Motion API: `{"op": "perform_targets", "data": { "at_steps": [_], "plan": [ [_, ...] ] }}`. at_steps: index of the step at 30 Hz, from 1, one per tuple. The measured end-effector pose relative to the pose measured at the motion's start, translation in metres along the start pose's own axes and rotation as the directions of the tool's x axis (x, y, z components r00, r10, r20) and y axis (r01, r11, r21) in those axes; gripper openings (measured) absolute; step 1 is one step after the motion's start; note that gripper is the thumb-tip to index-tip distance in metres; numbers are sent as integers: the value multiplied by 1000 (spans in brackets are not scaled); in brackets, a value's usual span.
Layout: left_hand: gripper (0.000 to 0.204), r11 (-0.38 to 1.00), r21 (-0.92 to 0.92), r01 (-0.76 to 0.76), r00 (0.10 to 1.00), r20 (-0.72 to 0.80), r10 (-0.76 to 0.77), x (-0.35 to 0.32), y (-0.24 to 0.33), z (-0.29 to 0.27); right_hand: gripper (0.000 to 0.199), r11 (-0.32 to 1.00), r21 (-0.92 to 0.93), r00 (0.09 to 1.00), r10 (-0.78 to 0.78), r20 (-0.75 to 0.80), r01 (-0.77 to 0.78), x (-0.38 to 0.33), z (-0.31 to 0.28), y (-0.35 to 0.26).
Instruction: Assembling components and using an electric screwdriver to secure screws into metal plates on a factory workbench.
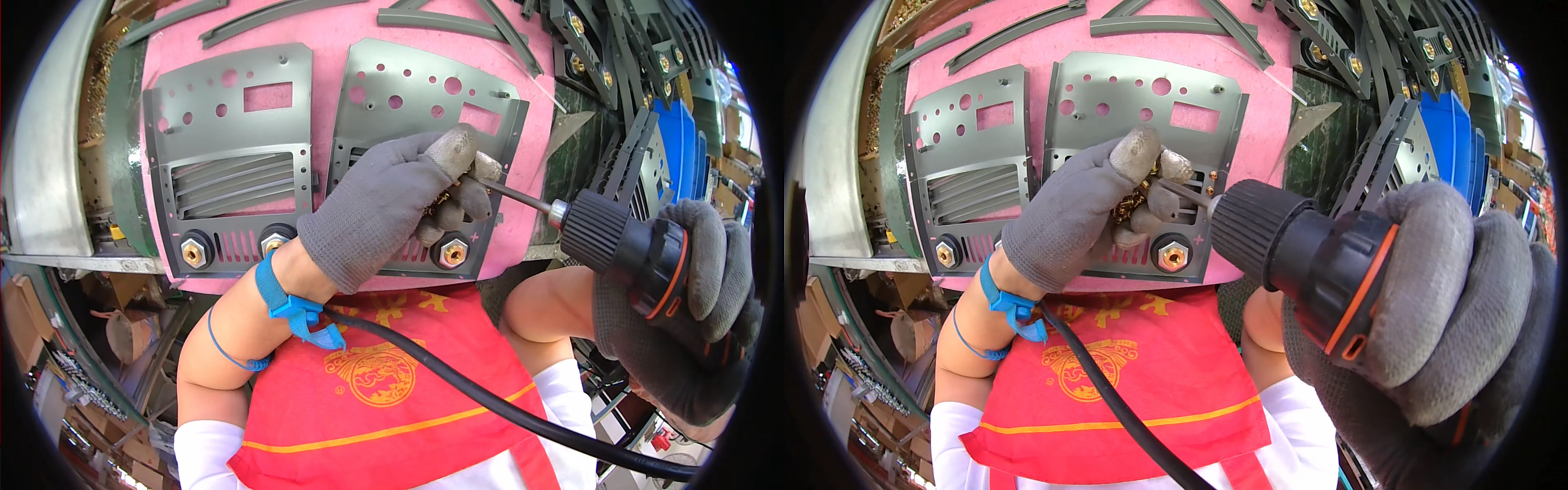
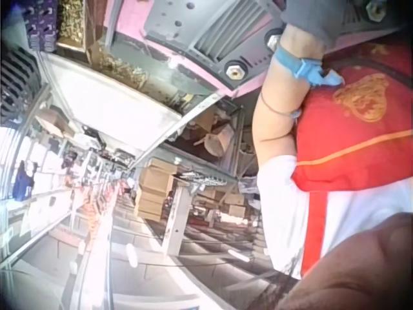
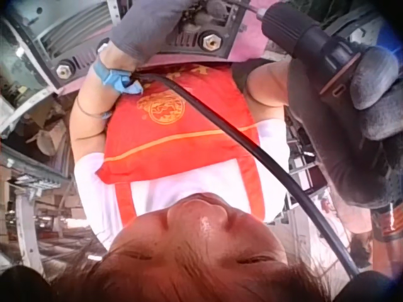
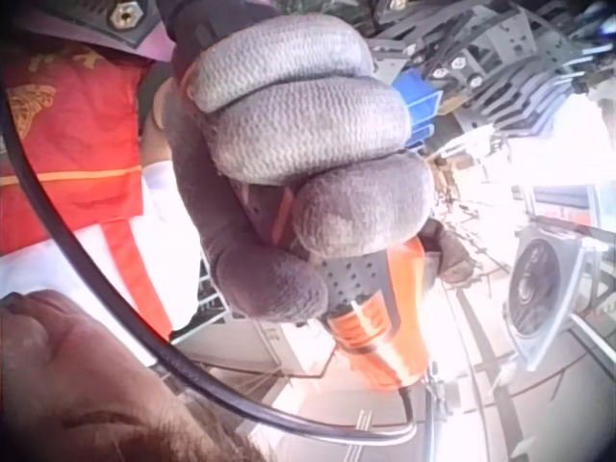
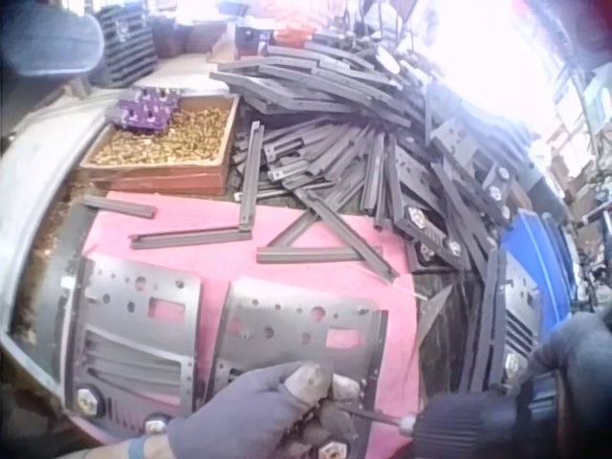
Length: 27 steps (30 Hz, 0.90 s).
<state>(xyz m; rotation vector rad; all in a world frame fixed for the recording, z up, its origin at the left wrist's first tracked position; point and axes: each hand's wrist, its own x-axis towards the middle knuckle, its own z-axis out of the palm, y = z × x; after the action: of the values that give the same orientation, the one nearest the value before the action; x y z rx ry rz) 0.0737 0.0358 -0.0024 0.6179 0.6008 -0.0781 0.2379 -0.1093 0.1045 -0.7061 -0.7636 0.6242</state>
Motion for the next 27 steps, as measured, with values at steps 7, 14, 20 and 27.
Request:
{"op": "perform_targets", "data": {
  "at_steps": [7, 14, 20, 27],
  "plan": [
    [45, 996, 91, -4, 999, 44, 0, -4, 3, 1, 14, 995, -80, 997, -66, -26, 64, 9, 8, 0],
    [47, 997, -7, 72, 997, 36, -72, -9, 3, 6, 16, 993, -70, 995, -99, -6, 98, 8, 5, 4],
    [45, 983, -149, 104, 994, 62, -95, -8, 0, 9, 17, 990, -51, 991, -128, 38, 130, 5, 2, 8],
    [29, 683, 688, -246, 904, -91, 417, -37, -5, 2, 17, 994, -15, 992, -105, 66, 106, -1, -2, 9]
  ]
}}
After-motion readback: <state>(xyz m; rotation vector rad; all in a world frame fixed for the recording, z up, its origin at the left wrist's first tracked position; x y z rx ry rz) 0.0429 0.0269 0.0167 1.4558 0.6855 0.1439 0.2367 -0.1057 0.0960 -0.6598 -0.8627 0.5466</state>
